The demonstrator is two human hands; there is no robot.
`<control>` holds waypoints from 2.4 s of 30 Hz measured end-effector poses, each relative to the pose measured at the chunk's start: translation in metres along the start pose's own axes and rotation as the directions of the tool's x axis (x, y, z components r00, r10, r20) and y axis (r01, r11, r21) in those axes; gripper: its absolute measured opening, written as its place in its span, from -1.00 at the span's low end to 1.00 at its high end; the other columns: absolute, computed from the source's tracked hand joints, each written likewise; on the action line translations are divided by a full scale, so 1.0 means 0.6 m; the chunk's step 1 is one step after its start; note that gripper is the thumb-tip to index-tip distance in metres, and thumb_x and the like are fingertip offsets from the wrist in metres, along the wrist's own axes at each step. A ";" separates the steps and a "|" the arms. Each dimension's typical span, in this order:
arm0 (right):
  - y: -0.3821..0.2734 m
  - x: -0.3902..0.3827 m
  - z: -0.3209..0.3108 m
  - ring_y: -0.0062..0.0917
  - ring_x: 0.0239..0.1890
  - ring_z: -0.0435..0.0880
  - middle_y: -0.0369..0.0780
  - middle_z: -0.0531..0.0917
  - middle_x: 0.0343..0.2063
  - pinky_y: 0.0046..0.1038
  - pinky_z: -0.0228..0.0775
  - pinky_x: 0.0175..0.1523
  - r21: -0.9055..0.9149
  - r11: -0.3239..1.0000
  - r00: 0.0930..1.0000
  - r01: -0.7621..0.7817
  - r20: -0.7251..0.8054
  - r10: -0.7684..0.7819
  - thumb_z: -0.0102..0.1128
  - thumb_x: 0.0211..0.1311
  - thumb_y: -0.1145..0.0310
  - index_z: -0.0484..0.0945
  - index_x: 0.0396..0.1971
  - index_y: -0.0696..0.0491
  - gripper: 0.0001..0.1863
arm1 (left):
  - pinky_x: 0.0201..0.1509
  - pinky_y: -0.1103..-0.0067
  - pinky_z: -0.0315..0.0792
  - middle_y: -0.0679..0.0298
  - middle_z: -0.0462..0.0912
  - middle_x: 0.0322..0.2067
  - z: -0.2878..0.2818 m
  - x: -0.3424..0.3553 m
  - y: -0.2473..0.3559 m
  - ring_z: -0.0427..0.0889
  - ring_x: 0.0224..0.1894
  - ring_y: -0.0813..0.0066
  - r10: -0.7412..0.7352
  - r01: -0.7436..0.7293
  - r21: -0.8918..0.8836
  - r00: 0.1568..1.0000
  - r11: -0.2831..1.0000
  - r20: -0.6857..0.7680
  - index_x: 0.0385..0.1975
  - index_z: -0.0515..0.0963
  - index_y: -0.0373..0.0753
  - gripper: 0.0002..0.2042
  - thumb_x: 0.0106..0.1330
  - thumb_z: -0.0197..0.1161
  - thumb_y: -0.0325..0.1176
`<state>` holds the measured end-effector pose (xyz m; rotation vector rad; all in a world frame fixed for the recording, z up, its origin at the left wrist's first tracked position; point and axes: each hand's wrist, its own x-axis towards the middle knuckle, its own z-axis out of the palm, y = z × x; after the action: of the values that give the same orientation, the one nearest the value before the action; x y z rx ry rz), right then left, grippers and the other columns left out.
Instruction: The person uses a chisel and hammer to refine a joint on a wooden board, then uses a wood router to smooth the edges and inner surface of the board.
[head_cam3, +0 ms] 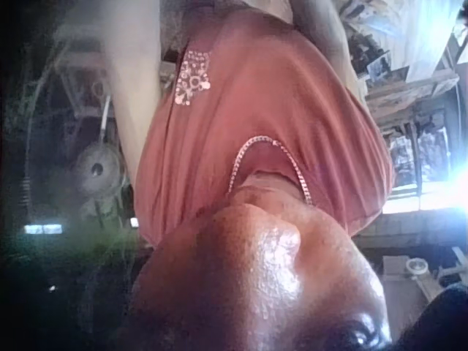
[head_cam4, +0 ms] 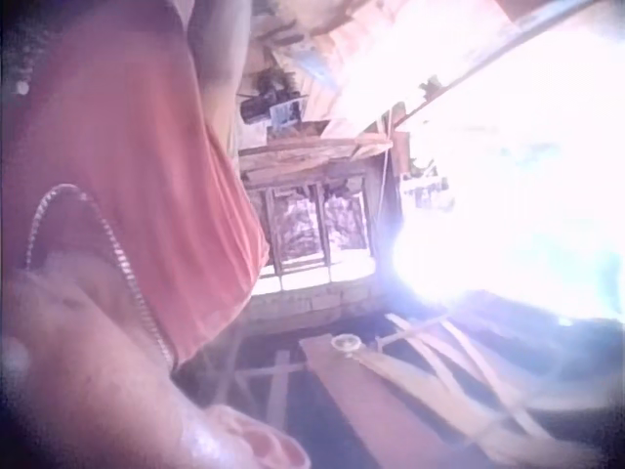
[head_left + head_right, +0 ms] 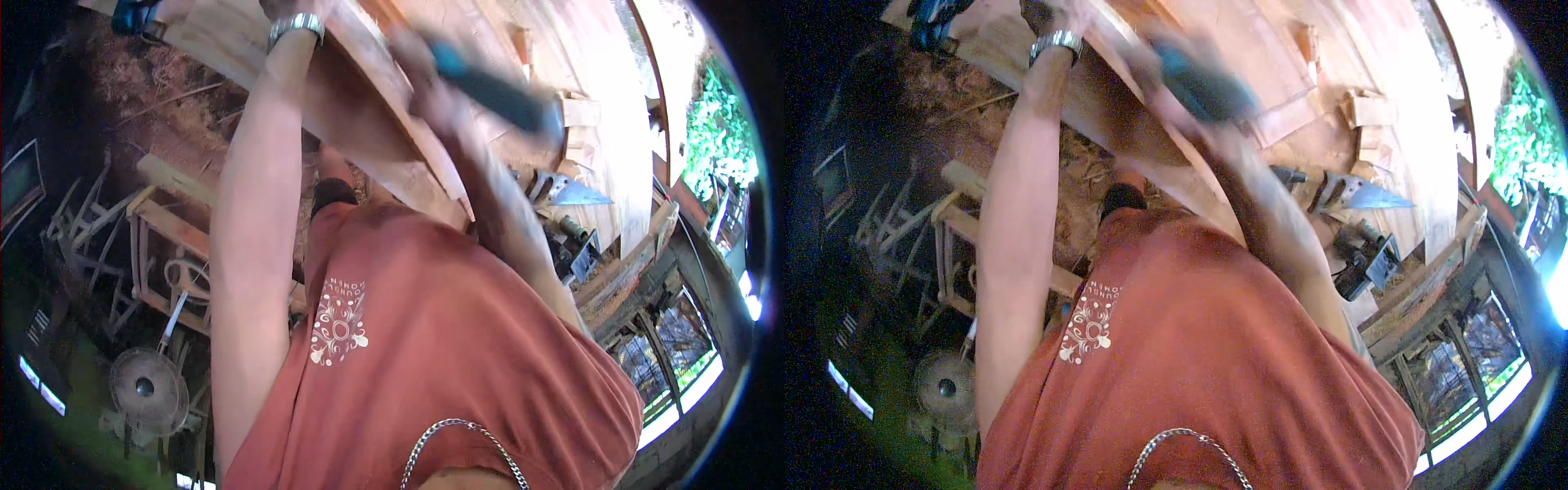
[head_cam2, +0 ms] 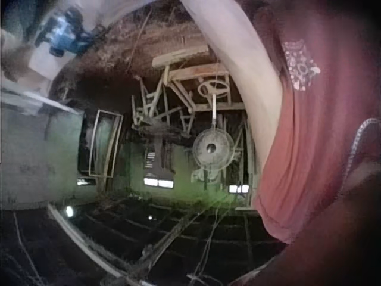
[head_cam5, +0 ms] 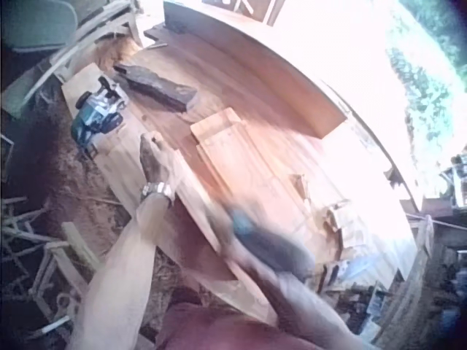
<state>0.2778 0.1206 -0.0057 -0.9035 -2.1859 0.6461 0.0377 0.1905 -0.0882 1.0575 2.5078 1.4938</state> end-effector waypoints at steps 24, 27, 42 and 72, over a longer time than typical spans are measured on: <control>-0.010 0.003 -0.022 -0.50 -0.48 0.62 -0.24 0.58 -0.61 -0.39 0.52 -0.19 0.154 0.964 0.973 -0.215 -0.051 0.225 0.08 0.39 0.35 0.57 -0.51 0.15 -0.72 | 0.07 0.19 0.44 -0.13 0.55 -0.18 -0.018 -0.027 0.057 0.55 -0.05 -0.13 -0.010 0.005 0.087 0.998 0.996 0.055 -0.15 0.42 -0.33 -0.83 0.36 0.18 -0.41; -0.004 -0.107 -0.086 -0.53 -0.43 0.62 -0.19 0.64 -0.56 -0.38 0.50 -0.23 0.520 0.675 0.841 -0.524 0.192 0.505 0.11 0.36 0.20 0.58 -0.51 0.16 -0.65 | 0.04 0.20 0.42 -0.09 0.52 -0.21 -0.023 -0.011 0.061 0.54 -0.07 -0.09 -0.018 0.018 0.015 1.000 1.000 0.008 -0.18 0.39 -0.31 -0.84 0.33 0.17 -0.45; -0.026 0.081 -0.010 -0.49 -0.60 0.55 -0.22 0.48 -0.66 -0.46 0.45 -0.34 0.704 0.598 0.853 -0.384 0.022 0.522 0.08 0.34 0.50 0.51 -0.47 0.19 -0.84 | 0.00 0.22 0.44 -0.05 0.54 -0.24 0.004 -0.009 0.034 0.56 -0.12 -0.07 0.042 -0.043 -0.029 0.999 0.999 -0.034 -0.17 0.43 -0.28 -0.90 0.47 0.03 -0.41; -0.056 -0.177 -0.180 -0.60 -0.67 0.21 -0.30 0.26 -0.77 -0.41 0.38 -0.36 0.553 0.666 0.850 -0.500 0.166 0.501 0.07 0.31 0.37 0.18 -0.75 0.00 -0.58 | 0.06 0.22 0.42 -0.07 0.53 -0.20 -0.023 -0.020 0.053 0.55 -0.05 -0.04 -0.020 0.013 0.116 0.998 0.993 0.063 -0.19 0.40 -0.32 -0.83 0.36 0.17 -0.38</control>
<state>0.4002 0.0395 0.0442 -1.1527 -1.5456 1.4876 0.0587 0.1827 -0.0592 1.0784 2.5791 1.3035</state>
